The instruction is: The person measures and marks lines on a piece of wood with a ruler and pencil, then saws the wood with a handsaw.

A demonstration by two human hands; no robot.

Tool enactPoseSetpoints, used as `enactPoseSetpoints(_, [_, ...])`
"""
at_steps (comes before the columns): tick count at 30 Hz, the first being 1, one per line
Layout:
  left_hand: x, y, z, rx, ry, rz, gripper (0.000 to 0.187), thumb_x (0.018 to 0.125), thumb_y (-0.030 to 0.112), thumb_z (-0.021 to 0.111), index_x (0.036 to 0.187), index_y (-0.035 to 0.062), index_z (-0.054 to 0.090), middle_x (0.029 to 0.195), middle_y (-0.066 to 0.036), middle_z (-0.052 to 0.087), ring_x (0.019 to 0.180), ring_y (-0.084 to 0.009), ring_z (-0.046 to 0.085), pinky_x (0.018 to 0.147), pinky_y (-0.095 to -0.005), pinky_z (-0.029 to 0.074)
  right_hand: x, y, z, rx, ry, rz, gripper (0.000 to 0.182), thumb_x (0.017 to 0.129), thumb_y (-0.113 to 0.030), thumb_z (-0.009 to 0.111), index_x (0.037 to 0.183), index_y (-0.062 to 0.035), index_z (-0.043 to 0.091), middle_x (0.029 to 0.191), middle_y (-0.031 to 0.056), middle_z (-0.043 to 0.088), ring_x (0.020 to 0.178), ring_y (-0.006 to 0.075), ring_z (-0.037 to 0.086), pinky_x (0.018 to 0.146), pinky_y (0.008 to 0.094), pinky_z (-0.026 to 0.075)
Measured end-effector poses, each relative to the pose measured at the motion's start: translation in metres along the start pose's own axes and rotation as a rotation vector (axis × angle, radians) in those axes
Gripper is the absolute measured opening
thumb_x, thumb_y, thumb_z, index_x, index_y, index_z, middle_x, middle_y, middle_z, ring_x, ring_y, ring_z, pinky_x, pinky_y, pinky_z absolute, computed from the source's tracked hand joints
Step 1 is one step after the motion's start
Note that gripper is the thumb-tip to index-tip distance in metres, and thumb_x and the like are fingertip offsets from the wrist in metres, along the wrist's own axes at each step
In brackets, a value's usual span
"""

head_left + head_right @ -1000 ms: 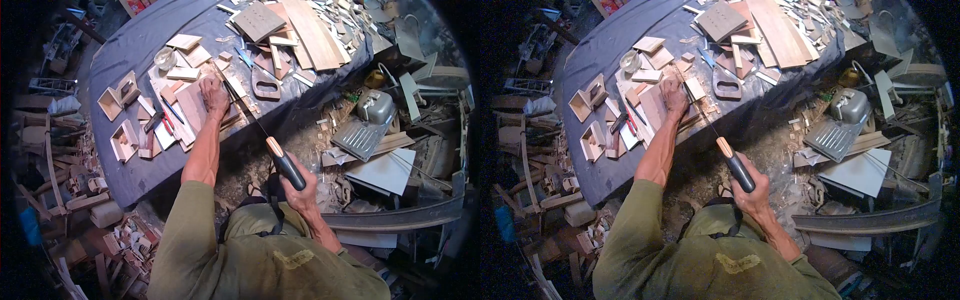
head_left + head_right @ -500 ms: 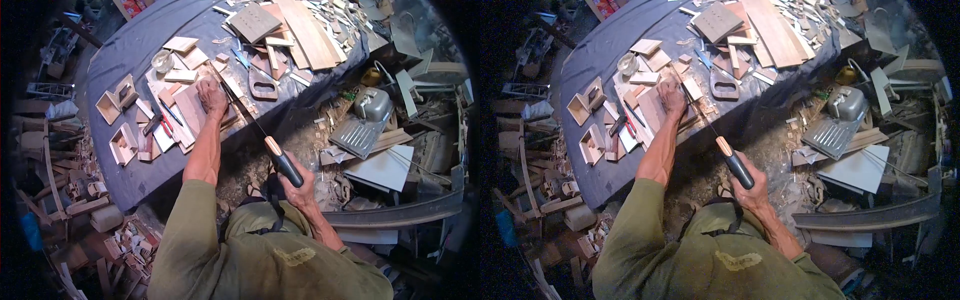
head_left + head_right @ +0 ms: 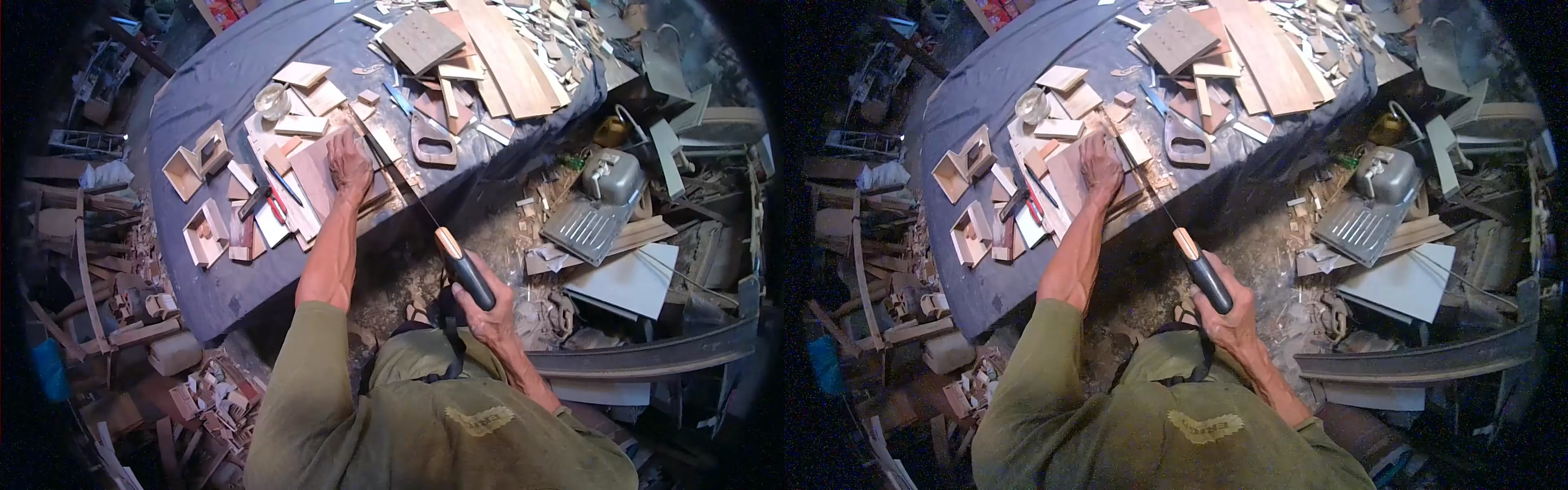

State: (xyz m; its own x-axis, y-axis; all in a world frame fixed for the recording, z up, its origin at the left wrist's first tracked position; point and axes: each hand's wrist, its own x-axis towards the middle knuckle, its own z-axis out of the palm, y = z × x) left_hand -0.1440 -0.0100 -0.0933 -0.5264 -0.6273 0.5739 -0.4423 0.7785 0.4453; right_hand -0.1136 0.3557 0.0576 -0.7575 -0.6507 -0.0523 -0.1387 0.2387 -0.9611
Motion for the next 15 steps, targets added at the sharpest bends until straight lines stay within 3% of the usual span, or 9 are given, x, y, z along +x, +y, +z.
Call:
enactPoseSetpoints(2, [-0.005,-0.004,-0.009,0.026,-0.049,0.073,0.018,0.088,0.012,0.06,0.1,-0.0001,0.065,0.106,-0.02,0.06,0.103,-0.0397,0.055,0.091,-0.0477,0.047,-0.001,0.003,0.002,-0.051,0.003,-0.071,0.053,0.086,-0.003,0.068,0.138,-0.0046,0.057,0.092,0.0112,0.068,0.074,0.0126,0.063,0.067,0.0279,0.051])
enactPoseSetpoints(5, [-0.004,-0.023,-0.02,0.046,-0.226,0.224,0.023,0.091,0.019,0.061,0.102,-0.0005,0.065,0.111,-0.021,0.06,0.107,-0.0403,0.055,0.095,-0.0474,0.046,-0.002,0.0,0.002,0.012,-0.018,-0.002,0.053,0.086,-0.005,0.069,0.138,-0.0041,0.056,0.096,0.0107,0.068,0.076,0.0133,0.064,0.068,0.0283,0.052])
enactPoseSetpoints(8, [-0.002,-0.027,-0.033,0.079,-0.343,0.266,0.043,0.089,0.029,0.067,0.116,-0.0034,0.062,0.127,-0.024,0.056,0.119,-0.0419,0.052,0.104,-0.046,0.044,0.001,-0.007,-0.002,0.048,-0.038,0.078,0.055,0.085,-0.007,0.07,0.138,-0.0042,0.056,0.102,0.0105,0.068,0.082,0.015,0.064,0.073,0.0304,0.052])
enactPoseSetpoints(9, [0.0,-0.024,-0.038,0.089,-0.38,0.279,0.05,0.088,0.033,0.069,0.121,-0.0044,0.061,0.132,-0.025,0.055,0.122,-0.0424,0.051,0.106,-0.0455,0.044,0.0,-0.003,-0.003,0.057,-0.032,0.015,0.055,0.085,-0.007,0.071,0.138,-0.0041,0.056,0.103,0.0103,0.068,0.084,0.0151,0.064,0.074,0.0307,0.052])
enactPoseSetpoints(11, [0.006,-0.017,-0.047,0.077,-0.514,0.213,0.058,0.086,0.034,0.072,0.125,-0.0065,0.058,0.137,-0.026,0.052,0.126,-0.0423,0.05,0.109,-0.0448,0.042,0.0,0.009,-0.006,0.073,-0.021,-0.116,0.057,0.084,-0.008,0.071,0.138,-0.0041,0.056,0.106,0.0099,0.067,0.088,0.0153,0.064,0.077,0.0314,0.052])
enactPoseSetpoints(15, [0.009,-0.021,-0.045,0.121,-0.591,0.244,0.056,0.083,0.03,0.074,0.123,-0.0073,0.059,0.132,-0.028,0.054,0.124,-0.0425,0.052,0.108,-0.0443,0.043,-0.007,0.01,-0.006,0.118,-0.036,-0.002,0.06,0.085,-0.011,0.073,0.142,-0.0051,0.055,0.105,0.0089,0.067,0.088,0.015,0.063,0.077,0.0308,0.052])
